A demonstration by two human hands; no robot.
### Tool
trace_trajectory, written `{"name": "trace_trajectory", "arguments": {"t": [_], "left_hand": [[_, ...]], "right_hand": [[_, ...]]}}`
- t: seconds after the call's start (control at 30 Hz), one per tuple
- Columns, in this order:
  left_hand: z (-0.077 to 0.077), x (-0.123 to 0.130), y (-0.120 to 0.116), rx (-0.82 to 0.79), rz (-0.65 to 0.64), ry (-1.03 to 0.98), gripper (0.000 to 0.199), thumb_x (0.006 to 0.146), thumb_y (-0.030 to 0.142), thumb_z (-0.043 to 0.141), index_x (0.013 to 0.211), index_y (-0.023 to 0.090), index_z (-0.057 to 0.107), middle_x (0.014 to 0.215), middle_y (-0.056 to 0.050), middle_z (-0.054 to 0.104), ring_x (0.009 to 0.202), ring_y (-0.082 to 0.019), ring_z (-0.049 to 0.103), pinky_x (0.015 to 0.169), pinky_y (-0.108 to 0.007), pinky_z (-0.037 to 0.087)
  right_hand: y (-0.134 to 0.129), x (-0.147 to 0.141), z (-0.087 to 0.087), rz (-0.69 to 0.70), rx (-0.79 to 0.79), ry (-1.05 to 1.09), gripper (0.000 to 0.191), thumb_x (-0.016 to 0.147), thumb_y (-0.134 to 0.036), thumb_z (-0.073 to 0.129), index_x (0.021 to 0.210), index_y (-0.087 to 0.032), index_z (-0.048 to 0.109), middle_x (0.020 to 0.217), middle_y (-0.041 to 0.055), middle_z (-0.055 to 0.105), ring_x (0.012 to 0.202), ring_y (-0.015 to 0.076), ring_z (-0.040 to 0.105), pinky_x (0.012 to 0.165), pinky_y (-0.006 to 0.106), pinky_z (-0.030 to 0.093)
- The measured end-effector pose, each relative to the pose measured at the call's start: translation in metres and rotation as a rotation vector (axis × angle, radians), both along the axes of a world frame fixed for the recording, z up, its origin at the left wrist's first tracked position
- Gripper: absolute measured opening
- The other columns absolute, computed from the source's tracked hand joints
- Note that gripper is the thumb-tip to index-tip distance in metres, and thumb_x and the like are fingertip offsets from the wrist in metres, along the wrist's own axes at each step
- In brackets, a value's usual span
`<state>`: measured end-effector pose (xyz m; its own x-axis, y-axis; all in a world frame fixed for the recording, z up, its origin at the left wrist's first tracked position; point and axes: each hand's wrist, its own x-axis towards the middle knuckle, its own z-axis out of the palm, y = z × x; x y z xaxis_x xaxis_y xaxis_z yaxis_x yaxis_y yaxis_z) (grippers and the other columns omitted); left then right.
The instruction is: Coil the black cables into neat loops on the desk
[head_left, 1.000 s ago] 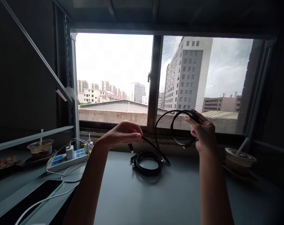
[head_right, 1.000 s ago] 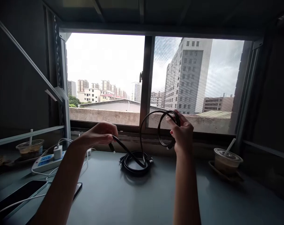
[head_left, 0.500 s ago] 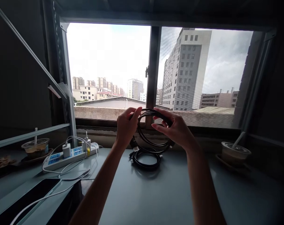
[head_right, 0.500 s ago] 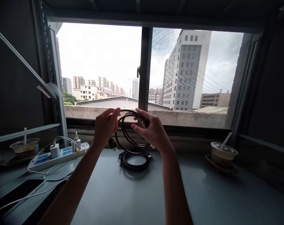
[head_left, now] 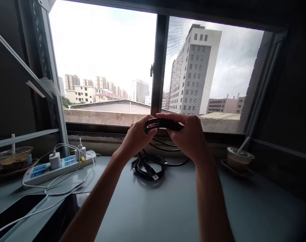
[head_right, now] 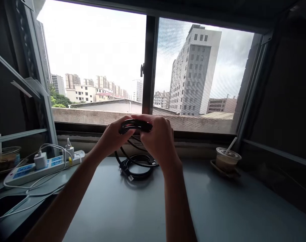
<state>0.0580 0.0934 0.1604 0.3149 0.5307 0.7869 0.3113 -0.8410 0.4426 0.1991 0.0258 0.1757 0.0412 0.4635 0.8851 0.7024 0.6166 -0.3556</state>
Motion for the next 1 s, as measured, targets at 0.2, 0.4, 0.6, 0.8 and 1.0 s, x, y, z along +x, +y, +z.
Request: {"name": "trace_trajectory", "arguments": {"t": [0.2,0.4,0.6,0.8,1.0], "left_hand": [[0.003,0.000,0.010,-0.379,-0.072,-0.595,0.035,0.064,0.024,0.056,0.036,0.020,0.036,0.028,0.007,0.028,0.029,-0.007,0.038,0.036,-0.021,0.027],[0.010,-0.015,0.011,-0.547,-0.214,-0.916,0.038,0.062,0.012,0.054,0.038,0.018,0.025,0.030,0.009,0.022,0.027,-0.001,0.017,0.031,-0.021,0.013],[0.017,-0.016,-0.006,-0.580,-0.322,-0.889,0.043,0.068,0.011,0.052,0.038,0.017,0.023,0.029,0.009,0.020,0.027,0.000,0.016,0.031,-0.019,0.013],[0.022,-0.029,-0.011,-0.680,-0.671,-0.468,0.048,0.076,0.022,0.054,0.040,0.018,0.023,0.030,0.009,0.016,0.024,0.000,0.015,0.029,-0.018,0.007],[0.015,-0.036,0.011,-0.810,-0.676,-0.371,0.047,0.069,0.027,0.065,0.041,0.020,0.027,0.034,0.008,0.023,0.032,-0.004,0.036,0.036,-0.018,0.031]], "right_hand": [[0.002,-0.013,0.002,0.095,0.019,0.088,0.048,0.070,-0.010,0.055,0.115,-0.026,0.062,0.090,-0.0013,0.069,0.076,0.0153,0.063,0.068,0.027,0.049],[0.021,-0.012,-0.010,-0.239,-0.182,0.135,0.022,0.077,-0.037,0.057,0.090,-0.021,0.065,0.079,0.0049,0.068,0.070,0.0219,0.062,0.068,0.036,0.047],[0.017,-0.013,-0.012,-0.311,-0.205,0.181,0.030,0.084,-0.043,0.047,0.096,-0.019,0.059,0.075,0.0091,0.064,0.066,0.0230,0.059,0.063,0.034,0.043],[0.028,0.007,-0.012,-0.150,-0.172,0.160,0.023,0.083,-0.039,0.049,0.087,-0.019,0.059,0.068,0.0038,0.062,0.065,0.0201,0.059,0.063,0.031,0.042],[0.039,0.009,-0.018,-0.074,-0.164,0.265,0.015,0.083,-0.033,0.051,0.092,-0.022,0.055,0.063,-0.0014,0.056,0.048,0.0137,0.053,0.050,0.026,0.042]]}}
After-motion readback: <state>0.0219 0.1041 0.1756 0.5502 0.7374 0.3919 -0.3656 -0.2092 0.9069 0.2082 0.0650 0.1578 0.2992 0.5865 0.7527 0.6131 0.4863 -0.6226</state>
